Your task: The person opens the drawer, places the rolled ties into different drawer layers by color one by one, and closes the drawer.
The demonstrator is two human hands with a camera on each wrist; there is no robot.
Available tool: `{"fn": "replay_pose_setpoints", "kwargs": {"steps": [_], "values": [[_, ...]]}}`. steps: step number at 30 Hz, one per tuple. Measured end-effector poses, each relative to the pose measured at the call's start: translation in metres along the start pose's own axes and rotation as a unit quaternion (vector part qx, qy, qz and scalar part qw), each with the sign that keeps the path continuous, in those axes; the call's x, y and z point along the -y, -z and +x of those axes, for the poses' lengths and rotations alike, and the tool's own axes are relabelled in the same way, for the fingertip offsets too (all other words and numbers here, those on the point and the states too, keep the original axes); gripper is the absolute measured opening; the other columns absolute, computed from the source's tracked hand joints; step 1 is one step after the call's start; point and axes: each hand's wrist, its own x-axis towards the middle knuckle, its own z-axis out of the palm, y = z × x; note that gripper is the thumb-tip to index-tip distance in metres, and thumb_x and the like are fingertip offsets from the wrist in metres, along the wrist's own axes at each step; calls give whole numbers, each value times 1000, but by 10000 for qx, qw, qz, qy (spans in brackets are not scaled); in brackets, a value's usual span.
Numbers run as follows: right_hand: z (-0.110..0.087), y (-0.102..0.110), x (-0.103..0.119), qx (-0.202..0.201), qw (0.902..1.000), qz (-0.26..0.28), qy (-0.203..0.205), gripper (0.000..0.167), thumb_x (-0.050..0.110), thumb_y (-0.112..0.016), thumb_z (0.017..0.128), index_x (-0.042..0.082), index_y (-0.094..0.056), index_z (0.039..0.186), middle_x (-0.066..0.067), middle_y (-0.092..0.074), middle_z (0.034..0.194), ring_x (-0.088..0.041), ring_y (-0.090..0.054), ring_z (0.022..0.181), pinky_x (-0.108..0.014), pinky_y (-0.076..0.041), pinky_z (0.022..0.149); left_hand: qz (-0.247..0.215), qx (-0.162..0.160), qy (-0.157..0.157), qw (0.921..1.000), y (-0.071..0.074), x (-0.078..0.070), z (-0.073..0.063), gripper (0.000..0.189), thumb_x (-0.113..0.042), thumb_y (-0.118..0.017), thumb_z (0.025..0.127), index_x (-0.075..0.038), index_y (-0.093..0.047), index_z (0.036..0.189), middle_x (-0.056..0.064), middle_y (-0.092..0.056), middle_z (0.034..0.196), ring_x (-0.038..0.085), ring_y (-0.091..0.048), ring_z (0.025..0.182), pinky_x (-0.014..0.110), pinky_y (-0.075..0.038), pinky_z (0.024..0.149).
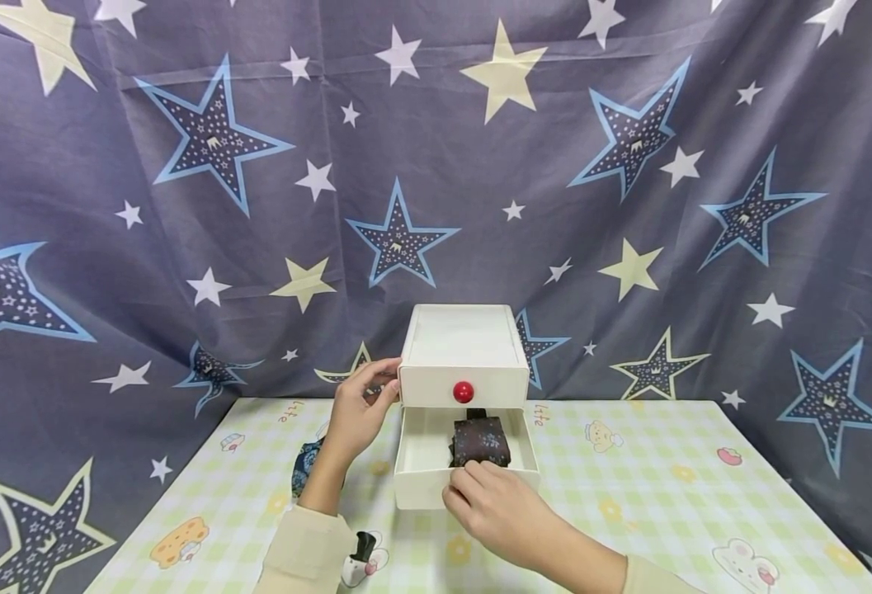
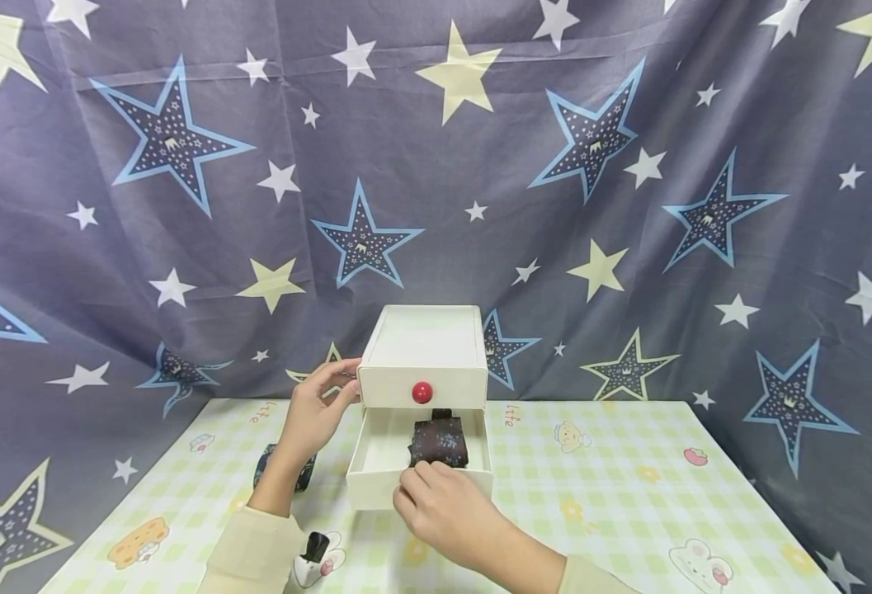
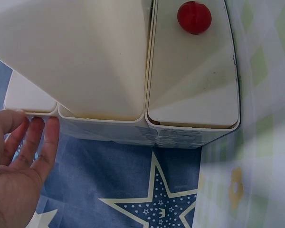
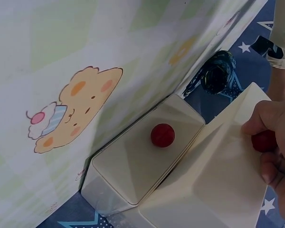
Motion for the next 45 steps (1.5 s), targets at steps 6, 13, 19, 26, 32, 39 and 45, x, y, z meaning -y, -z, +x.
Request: {"fn": "replay_pose_setpoints", "kwargs": {"steps": [6,13,19,26,32,39,45], "values": [[1,-5,-4,-11,9999,117,-97,27,10,-43,101,9,-68,93,0,-57,91,-15,-47,76,-23,-42,62,-56,6,15,10000,0,1,0,32,9,-65,95,7,-65,127,22,-65,117,38,-69,100,35,-64,76],[1,-10,-8,-2,9997,181,-169,46,10,-27,111,9,-69,93,0,-57,91,-15,-46,77,-23,-42,63,-67,25,-38,10000,0,1,0,32,10,-65,95,9,-65,127,23,-65,117,39,-69,101,39,-64,77],[2,-12,-11,145,9995,154,-219,35,10,-36,106,9,-69,95,0,-57,92,-15,-48,79,-24,-43,65,-62,37,-68,10000,0,0,0,32,11,-65,95,9,-65,127,23,-65,118,38,-69,102,39,-64,78],[4,-16,-13,58,9997,144,-209,24,10,-45,99,9,-68,93,-1,-56,91,-16,-49,79,-25,-45,65,-51,41,-43,10000,1,0,-1,32,10,-65,96,8,-65,127,22,-65,118,39,-69,102,35,-64,78],[5,-17,-15,100,9996,114,-244,20,9,-48,96,9,-68,92,-1,-56,91,-17,-50,79,-25,-45,65,-144,79,-13,9999,1,1,-1,32,10,-64,96,9,-64,128,23,-64,118,41,-68,103,38,-64,80],[6,-21,-19,124,9996,64,-232,15,8,-53,94,8,-68,93,-2,-56,93,-17,-50,80,-25,-46,65,-158,71,-11,9998,1,1,0,32,10,-65,96,9,-65,128,23,-64,118,40,-68,103,37,-64,80],[6,-24,-21,157,9995,83,-270,18,6,-51,94,7,-69,95,-3,-57,94,-17,-49,80,-25,-44,65,-160,83,4,9998,2,1,0,32,10,-65,96,8,-65,128,23,-65,118,40,-68,103,34,-63,80]]}}
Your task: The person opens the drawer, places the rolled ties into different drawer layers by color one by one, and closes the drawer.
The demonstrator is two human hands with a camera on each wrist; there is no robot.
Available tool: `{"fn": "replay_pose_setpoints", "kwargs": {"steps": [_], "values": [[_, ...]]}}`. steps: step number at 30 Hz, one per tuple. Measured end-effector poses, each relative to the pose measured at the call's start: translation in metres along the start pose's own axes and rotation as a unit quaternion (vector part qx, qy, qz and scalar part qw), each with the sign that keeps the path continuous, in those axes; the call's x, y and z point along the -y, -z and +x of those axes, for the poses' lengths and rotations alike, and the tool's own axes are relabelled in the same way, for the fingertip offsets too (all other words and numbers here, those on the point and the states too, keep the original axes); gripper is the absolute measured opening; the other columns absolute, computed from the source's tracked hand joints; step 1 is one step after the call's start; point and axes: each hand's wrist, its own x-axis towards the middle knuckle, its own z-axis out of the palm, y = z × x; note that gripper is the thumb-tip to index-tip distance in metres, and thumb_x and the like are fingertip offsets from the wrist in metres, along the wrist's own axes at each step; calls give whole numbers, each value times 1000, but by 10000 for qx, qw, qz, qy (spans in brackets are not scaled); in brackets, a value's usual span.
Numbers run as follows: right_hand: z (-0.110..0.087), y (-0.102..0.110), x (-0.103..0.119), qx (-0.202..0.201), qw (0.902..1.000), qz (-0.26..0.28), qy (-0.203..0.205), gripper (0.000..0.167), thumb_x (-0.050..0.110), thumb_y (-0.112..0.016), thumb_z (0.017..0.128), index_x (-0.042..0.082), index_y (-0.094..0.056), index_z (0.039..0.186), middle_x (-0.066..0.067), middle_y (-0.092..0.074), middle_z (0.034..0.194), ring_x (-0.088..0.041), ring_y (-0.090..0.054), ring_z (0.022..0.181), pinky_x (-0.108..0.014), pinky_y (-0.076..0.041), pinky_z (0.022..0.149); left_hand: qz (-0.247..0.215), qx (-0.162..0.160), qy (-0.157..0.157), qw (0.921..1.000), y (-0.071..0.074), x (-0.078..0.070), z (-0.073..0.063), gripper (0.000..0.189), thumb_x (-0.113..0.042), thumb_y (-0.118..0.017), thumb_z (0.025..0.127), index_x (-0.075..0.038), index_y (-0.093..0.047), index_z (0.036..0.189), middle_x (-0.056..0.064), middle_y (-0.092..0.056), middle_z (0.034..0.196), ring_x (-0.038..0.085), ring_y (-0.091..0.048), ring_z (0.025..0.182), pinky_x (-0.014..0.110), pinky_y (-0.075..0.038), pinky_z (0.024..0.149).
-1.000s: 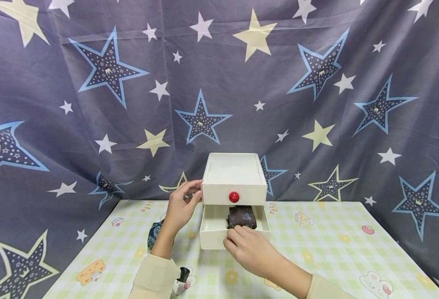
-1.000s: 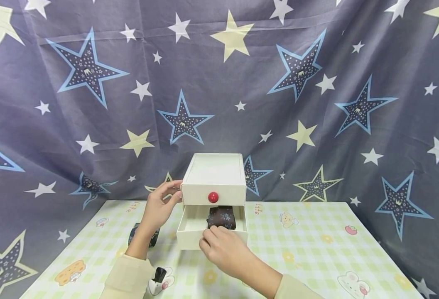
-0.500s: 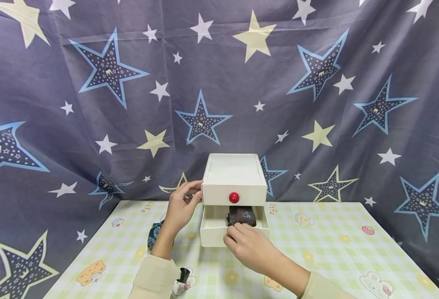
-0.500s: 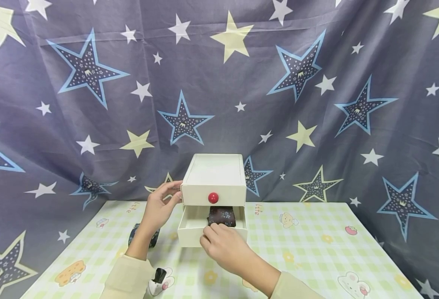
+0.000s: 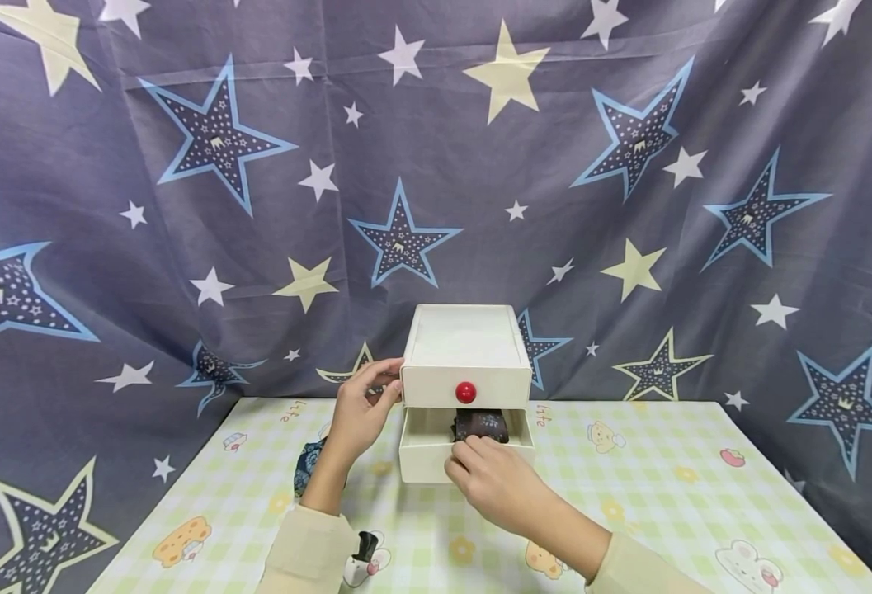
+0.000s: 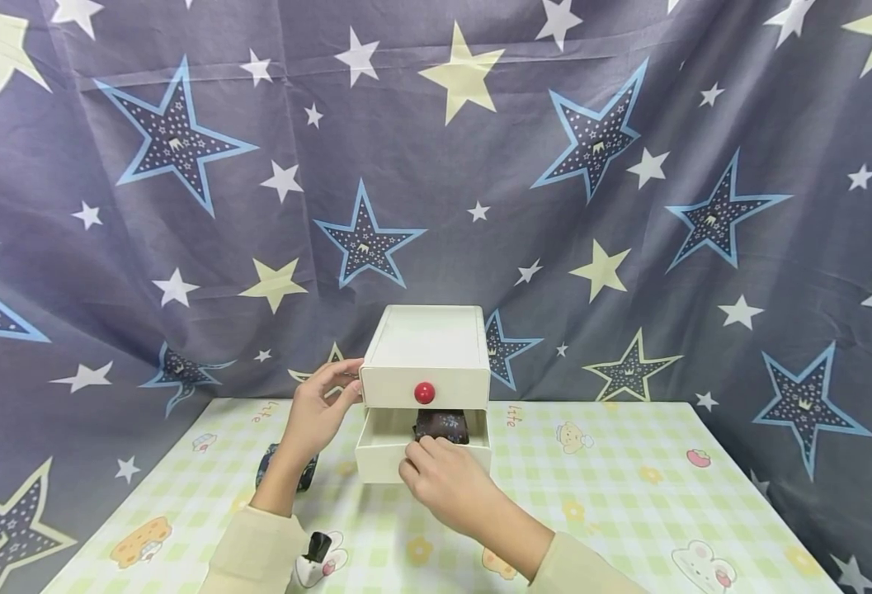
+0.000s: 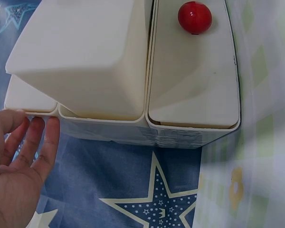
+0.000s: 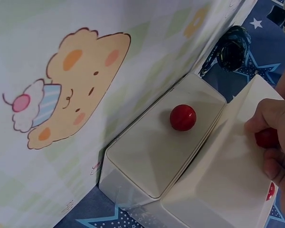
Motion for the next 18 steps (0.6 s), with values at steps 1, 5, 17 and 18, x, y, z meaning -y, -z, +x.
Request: {"fn": "replay_pose_setpoints", "kwargs": {"steps": [1,5,17,18], "values": [[0,0,0,13,10000,1,-9,19,6,-50,95,8,-69,95,-2,-58,94,-17,-49,80,-25,-44,65,-2,-4,4,10000,0,0,0,32,10,-65,96,9,-65,128,23,-65,118,40,-68,103,34,-63,80],[1,-1,-1,94,9999,-20,-68,18,6,-52,96,8,-69,95,-2,-58,95,-16,-48,79,-24,-44,65,-9,-21,1,10000,0,1,0,32,10,-65,96,8,-65,128,22,-65,118,40,-68,102,37,-64,80],[3,-5,-4,89,9995,-256,-129,6,5,-65,92,9,-70,94,-1,-59,94,-16,-50,80,-24,-47,66,3,-21,103,9999,-1,1,0,32,9,-65,96,8,-65,128,22,-65,118,40,-68,103,37,-64,80],[3,-5,-4,71,9996,-252,-125,7,5,-64,92,9,-70,94,-1,-59,93,-16,-50,79,-24,-47,66,9,-15,113,9999,-1,1,0,32,9,-65,96,8,-65,128,22,-65,118,40,-68,103,37,-64,80]]}}
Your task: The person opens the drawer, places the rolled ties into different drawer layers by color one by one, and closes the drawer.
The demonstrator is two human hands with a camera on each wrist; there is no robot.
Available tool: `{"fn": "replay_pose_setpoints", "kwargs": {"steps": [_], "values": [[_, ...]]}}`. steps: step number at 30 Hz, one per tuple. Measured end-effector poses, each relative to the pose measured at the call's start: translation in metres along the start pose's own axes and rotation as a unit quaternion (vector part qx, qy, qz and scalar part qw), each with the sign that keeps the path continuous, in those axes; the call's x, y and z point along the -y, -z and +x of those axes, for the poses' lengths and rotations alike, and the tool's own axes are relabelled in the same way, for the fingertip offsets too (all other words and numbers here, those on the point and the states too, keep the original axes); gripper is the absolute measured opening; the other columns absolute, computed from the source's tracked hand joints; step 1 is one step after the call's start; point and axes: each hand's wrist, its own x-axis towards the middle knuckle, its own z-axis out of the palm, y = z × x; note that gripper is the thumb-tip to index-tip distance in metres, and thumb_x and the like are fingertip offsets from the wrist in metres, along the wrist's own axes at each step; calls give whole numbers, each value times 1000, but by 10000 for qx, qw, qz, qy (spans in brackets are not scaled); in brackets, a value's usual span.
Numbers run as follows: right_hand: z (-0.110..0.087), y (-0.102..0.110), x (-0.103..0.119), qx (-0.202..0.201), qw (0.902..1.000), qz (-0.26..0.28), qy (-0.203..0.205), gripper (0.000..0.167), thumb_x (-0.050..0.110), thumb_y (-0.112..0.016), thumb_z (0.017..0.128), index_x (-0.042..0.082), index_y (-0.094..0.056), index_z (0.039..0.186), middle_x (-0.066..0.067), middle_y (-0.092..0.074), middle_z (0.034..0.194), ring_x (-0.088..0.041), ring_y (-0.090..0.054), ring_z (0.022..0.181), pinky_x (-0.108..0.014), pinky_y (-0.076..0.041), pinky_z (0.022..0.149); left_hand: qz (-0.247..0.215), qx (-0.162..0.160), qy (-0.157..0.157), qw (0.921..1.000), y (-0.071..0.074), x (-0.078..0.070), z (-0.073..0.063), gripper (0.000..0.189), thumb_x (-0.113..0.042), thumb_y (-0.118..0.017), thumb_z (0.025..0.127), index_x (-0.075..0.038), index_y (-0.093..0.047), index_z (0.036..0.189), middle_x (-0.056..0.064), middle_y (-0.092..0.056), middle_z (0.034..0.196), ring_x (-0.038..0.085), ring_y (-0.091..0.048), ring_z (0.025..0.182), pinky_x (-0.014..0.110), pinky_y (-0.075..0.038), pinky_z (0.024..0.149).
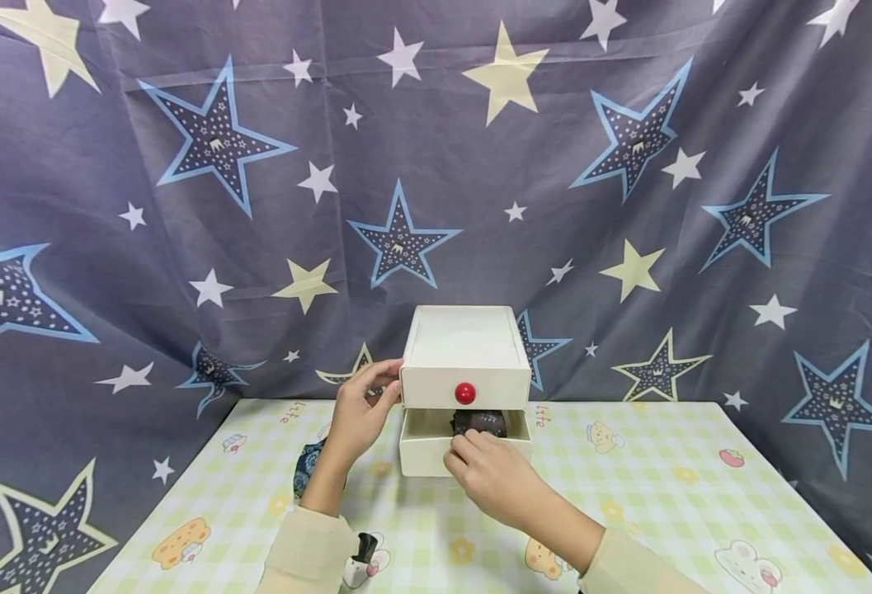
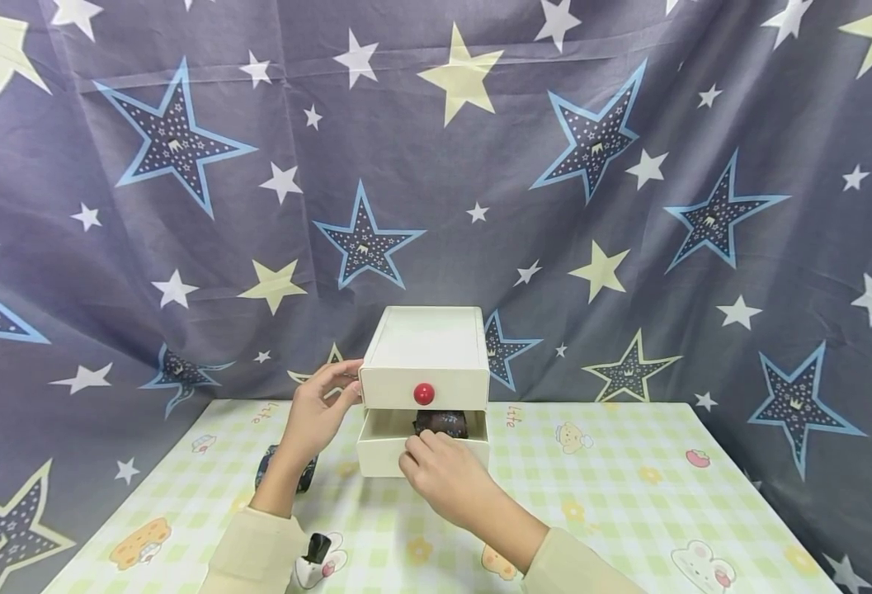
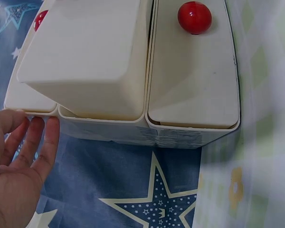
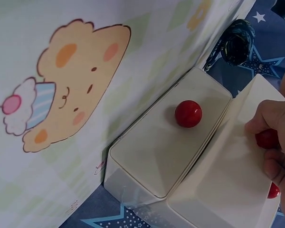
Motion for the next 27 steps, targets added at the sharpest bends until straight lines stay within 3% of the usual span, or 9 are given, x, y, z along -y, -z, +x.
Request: {"fn": "replay_pose_setpoints", "kwargs": {"steps": [10,18,27], "values": [[0,-10,-4,178,9997,87,-141,11,5,-61,94,8,-71,97,-3,-60,95,-17,-51,81,-27,-52,71,3,2,-28,10000,0,1,0,32,9,-65,96,8,-65,128,22,-65,118,41,-68,104,37,-64,80],[1,-16,-7,65,9998,93,-156,10,6,-72,86,9,-69,95,-2,-59,94,-18,-51,81,-28,-51,72,30,8,-61,10000,0,0,0,32,9,-65,96,8,-65,128,22,-65,118,41,-68,103,39,-64,79],[2,-19,-9,85,9995,84,-299,18,8,-80,82,9,-69,96,-3,-60,97,-19,-53,82,-28,-51,72,90,3,18,10000,0,-1,0,32,8,-65,97,7,-65,128,21,-65,119,39,-68,104,29,-63,79]]}}
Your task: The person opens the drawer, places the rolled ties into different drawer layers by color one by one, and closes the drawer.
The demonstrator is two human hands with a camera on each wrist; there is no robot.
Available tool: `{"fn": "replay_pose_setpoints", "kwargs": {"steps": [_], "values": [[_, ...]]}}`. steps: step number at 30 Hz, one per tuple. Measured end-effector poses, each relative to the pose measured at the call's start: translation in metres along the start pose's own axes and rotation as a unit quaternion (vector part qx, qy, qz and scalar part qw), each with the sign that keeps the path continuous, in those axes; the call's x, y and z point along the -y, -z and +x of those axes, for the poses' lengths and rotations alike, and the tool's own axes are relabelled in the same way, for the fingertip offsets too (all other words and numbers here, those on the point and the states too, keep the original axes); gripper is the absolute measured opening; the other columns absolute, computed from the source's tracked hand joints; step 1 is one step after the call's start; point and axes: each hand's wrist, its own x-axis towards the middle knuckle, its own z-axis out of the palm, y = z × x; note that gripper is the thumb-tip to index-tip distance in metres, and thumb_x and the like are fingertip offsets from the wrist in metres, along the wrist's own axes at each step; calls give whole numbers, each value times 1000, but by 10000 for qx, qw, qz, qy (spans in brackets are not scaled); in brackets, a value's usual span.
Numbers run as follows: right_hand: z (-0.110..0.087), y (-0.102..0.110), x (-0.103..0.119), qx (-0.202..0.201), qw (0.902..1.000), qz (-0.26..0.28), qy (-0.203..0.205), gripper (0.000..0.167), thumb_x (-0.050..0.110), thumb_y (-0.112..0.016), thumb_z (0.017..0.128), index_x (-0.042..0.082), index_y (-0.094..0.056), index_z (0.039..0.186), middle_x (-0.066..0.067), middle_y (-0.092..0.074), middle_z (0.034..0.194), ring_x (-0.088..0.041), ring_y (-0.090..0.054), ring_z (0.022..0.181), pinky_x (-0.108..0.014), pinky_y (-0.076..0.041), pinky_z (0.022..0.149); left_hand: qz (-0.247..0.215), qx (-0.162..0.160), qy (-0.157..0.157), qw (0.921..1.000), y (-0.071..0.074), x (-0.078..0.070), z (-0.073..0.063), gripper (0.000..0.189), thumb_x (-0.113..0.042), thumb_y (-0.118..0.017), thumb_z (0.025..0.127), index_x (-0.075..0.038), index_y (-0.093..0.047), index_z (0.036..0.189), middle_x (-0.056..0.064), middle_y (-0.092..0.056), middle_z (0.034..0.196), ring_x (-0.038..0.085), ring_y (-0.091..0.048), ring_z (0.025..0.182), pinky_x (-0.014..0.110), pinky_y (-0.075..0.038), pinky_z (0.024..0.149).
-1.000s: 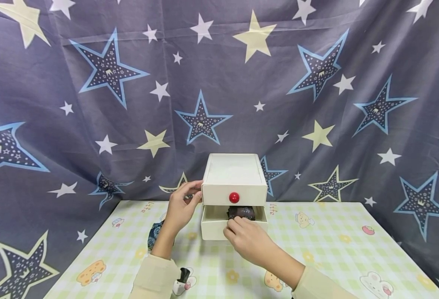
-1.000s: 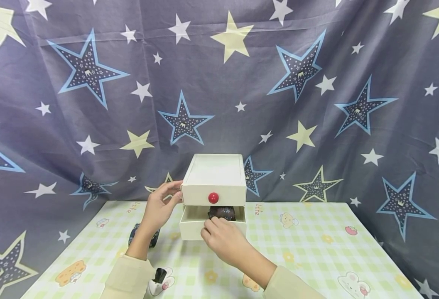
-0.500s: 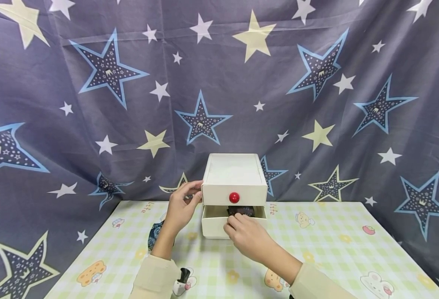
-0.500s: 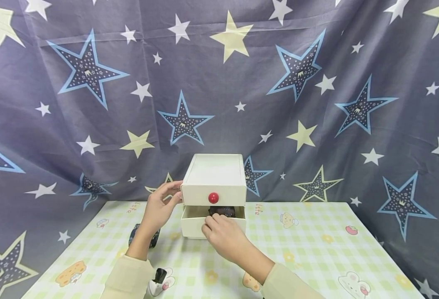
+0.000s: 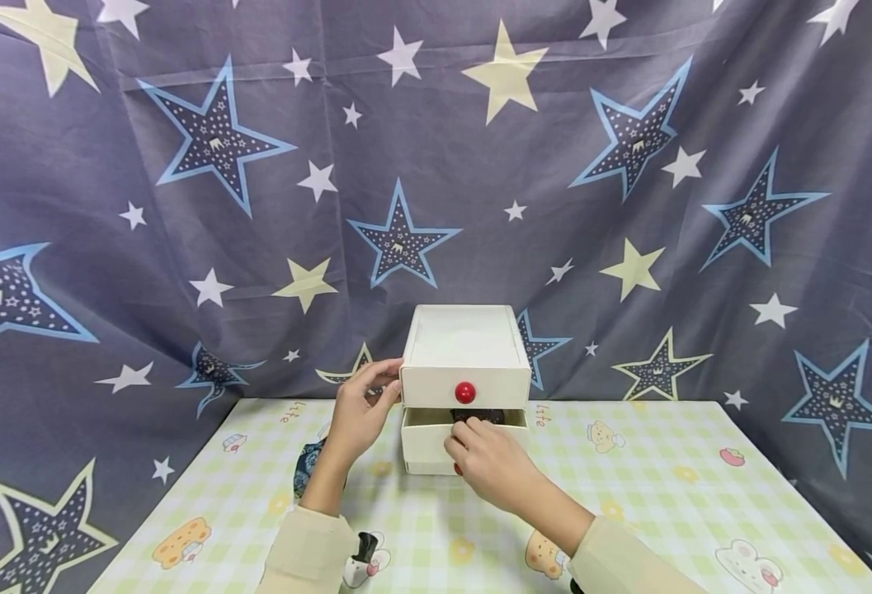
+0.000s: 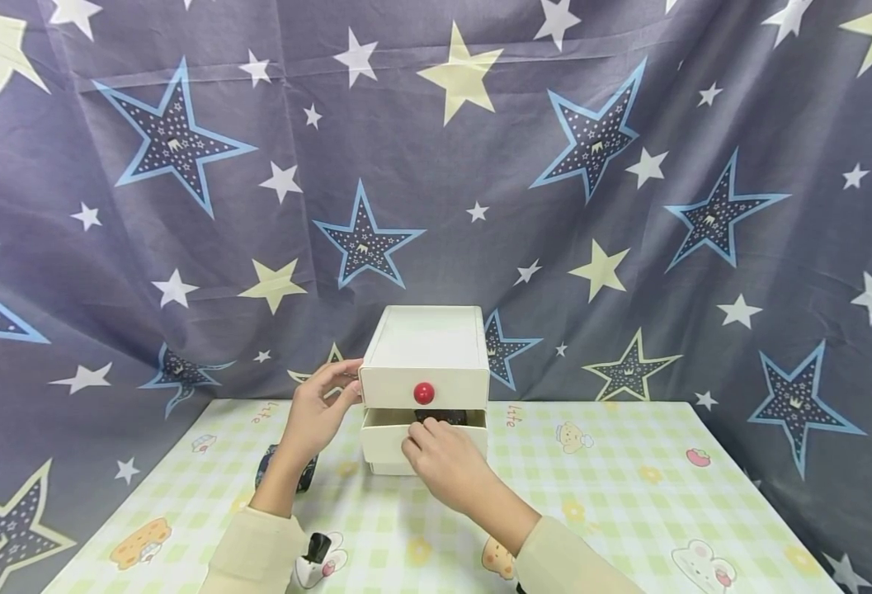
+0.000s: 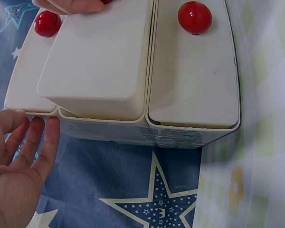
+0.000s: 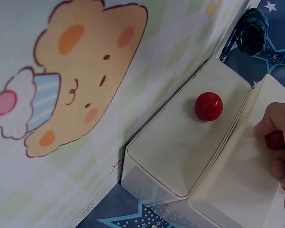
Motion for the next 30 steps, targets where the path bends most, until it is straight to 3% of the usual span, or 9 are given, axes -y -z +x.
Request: {"fn": "replay_pose_setpoints", "kwargs": {"steps": [5,20,30], "values": [[2,-2,-2,29,10000,31,-76,21,5,-81,79,9,-69,96,-3,-61,97,-20,-55,84,-29,-52,74,44,-19,-21,10000,0,-1,0,31,8,-65,97,7,-65,128,21,-65,120,38,-68,104,32,-63,78],[4,-10,-5,190,9995,-22,-242,20,-1,-75,83,7,-71,101,-4,-63,99,-22,-56,85,-29,-53,74,-51,-25,-42,10000,0,0,0,31,9,-65,96,8,-65,127,21,-65,118,38,-68,104,37,-64,80],[2,-16,-8,65,9997,-64,-237,21,-3,-73,85,6,-71,104,-7,-63,102,-23,-55,85,-29,-53,74,-50,-30,5,10000,-1,-1,0,32,10,-65,96,7,-65,127,21,-65,118,37,-68,104,38,-63,80]]}}
